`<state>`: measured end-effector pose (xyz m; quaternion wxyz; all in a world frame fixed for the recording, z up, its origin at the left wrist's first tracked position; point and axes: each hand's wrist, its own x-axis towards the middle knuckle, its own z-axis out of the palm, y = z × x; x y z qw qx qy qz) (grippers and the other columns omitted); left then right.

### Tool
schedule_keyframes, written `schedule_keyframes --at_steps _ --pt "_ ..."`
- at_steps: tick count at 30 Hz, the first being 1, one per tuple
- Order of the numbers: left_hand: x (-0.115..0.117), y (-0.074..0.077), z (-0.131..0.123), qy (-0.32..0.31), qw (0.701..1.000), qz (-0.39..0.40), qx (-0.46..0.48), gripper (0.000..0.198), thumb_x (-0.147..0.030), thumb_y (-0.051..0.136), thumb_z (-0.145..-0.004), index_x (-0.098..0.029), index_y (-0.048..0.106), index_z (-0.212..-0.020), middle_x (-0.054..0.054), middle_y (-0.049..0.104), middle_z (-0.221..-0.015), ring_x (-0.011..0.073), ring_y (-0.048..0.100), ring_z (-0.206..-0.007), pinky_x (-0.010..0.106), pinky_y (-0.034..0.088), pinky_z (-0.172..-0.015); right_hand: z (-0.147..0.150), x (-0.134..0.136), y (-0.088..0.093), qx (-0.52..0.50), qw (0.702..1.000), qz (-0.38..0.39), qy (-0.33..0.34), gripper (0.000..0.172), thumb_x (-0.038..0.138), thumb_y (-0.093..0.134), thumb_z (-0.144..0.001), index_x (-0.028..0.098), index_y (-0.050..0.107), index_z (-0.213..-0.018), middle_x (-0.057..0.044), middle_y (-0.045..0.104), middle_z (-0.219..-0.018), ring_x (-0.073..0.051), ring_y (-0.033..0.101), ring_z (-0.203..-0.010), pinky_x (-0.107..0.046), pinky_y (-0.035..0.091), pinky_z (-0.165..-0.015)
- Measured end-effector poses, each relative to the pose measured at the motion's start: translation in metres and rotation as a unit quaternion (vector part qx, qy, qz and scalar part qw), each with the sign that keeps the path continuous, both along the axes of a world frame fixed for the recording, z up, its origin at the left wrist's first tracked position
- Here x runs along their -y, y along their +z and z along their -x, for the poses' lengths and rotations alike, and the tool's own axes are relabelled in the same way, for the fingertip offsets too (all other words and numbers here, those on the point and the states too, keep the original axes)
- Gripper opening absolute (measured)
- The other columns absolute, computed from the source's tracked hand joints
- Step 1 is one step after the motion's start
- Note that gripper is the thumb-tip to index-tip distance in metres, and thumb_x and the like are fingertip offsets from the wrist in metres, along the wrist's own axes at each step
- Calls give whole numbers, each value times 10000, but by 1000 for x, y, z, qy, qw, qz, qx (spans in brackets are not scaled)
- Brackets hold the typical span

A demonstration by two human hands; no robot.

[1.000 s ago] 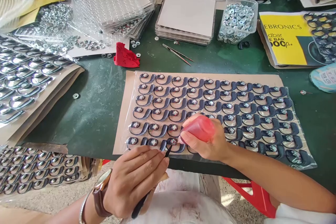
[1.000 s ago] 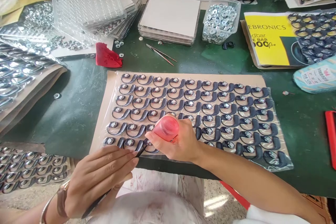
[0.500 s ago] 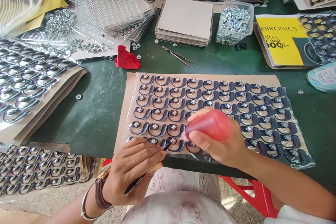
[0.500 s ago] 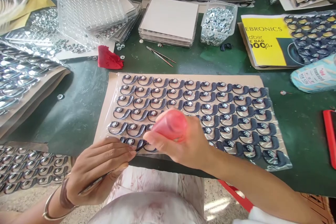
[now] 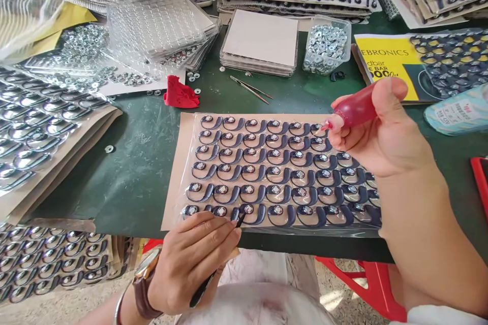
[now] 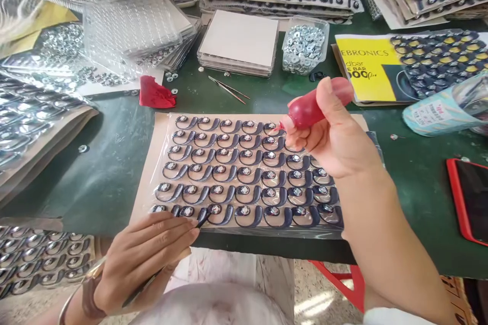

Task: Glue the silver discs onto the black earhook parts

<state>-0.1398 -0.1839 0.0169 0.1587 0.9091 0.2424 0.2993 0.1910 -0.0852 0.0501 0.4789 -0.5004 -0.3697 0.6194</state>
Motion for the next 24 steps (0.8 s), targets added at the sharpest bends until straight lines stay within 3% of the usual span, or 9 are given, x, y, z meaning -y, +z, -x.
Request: schedule_keyframes --at_steps 3,7,11,17,24 --pt "2 -2 -1 -8 1000 9 6 240 -50 558 -829 -35 675 -1038 120 738 -964 230 700 -915 383 554 -796 2 5 -6 16 1000 -17 10 419 629 608 -839 225 708 -797 -32 713 -682 -140 650 -515 -239 505 -445" --pt "9 -7 -3 -26 999 25 13 242 -60 538 -873 -30 663 -1079 120 733 -1001 219 684 -979 373 553 -835 20 27 -17 27 996 -23 80 423 617 642 -818 207 701 -901 -45 735 -696 -164 677 -522 -238 504 -429" --pt "17 -6 -10 -32 999 23 -28 260 -127 555 -916 -63 640 -1153 118 716 -1096 231 652 -1096 375 550 -910 28 42 -15 5 990 -16 143 444 614 644 -817 214 672 -1008 -51 741 -737 -186 696 -577 -251 503 -444" --pt "-4 8 -19 10 999 40 20 234 -127 562 -896 -68 653 -1104 106 733 -1000 191 682 -990 326 550 -881 27 21 -5 3 994 -56 95 450 669 603 -807 235 701 -870 -8 693 -652 -160 653 -511 -260 502 -425" --pt "-9 7 -14 8 991 121 64 267 -80 543 -860 -89 645 -1106 95 724 -928 193 690 -909 344 566 -792 24 10 -18 -16 997 -18 69 530 704 577 -802 189 688 -741 -32 708 -652 -131 619 -456 -237 464 -394"
